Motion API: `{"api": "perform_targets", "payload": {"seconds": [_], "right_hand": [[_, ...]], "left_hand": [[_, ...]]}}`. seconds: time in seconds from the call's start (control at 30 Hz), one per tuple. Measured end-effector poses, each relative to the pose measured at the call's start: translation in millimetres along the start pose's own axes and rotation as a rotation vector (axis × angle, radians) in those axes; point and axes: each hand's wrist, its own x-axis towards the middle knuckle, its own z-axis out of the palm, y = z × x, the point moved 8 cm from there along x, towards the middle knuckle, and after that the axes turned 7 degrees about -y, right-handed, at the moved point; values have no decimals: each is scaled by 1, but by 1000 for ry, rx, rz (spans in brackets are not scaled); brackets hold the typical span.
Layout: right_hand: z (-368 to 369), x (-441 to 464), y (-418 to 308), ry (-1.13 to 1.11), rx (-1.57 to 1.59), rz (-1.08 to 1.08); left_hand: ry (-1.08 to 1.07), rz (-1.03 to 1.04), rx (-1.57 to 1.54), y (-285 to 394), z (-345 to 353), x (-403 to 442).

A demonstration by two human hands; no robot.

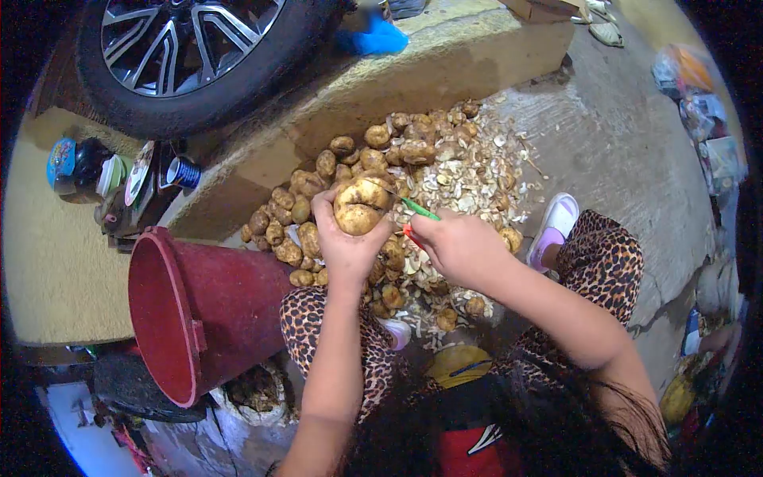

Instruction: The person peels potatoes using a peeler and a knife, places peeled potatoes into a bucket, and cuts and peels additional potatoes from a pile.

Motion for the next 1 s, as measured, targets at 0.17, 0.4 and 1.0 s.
{"api": "perform_targets", "payload": {"seconds": [0.17,0.4,1.0], "right_hand": [[-17,-8,2,-143,125,-221],[-5,-9,12,-18,60,21],[-23,-12,2,-197,223,-365]], "left_hand": [[-151,76,31,1,4,8],[-63,46,-91,-9,19,5],[-279,33,-282,-14,12,13]]}}
